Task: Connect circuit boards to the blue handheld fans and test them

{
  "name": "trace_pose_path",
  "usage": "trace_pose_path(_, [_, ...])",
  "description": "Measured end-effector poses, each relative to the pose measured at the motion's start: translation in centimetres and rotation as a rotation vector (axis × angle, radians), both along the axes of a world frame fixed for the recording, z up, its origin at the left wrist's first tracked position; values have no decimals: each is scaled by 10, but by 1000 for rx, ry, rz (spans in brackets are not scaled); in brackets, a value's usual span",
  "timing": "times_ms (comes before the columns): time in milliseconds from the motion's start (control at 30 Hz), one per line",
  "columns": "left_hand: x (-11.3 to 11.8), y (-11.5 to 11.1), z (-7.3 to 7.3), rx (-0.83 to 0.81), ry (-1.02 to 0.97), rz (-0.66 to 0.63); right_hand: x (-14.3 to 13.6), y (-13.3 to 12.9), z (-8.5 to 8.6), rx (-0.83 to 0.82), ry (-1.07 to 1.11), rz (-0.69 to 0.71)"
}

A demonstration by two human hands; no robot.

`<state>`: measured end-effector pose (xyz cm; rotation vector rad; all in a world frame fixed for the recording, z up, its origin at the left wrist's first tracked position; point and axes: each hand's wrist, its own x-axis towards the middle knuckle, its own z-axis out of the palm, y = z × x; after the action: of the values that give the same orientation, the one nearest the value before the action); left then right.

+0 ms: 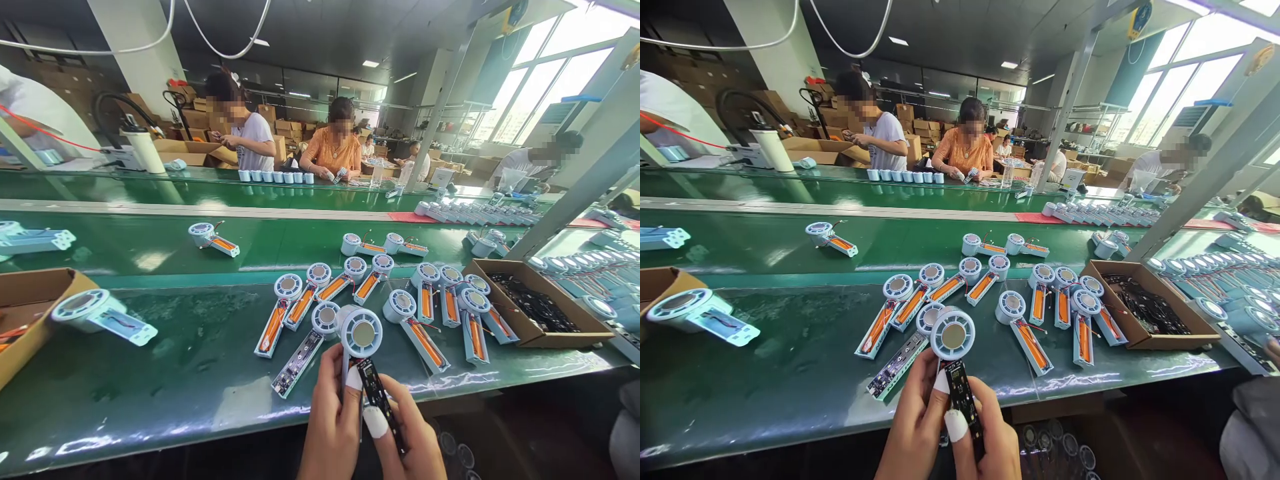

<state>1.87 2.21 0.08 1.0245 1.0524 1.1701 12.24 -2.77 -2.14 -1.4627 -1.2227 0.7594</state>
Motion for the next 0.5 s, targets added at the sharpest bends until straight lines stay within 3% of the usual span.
trace_pose_path(100, [0,-2,3,-72,-53,18,-6,-3,-12,57,-49,-61])
trace_pose_path(267, [2,-3,14,-38,-69,49,-11,-2,-11,190,-47,-154])
trace_pose_path(500, [0,2,21,7,12,-4,0,-3,-12,355,-428,-155])
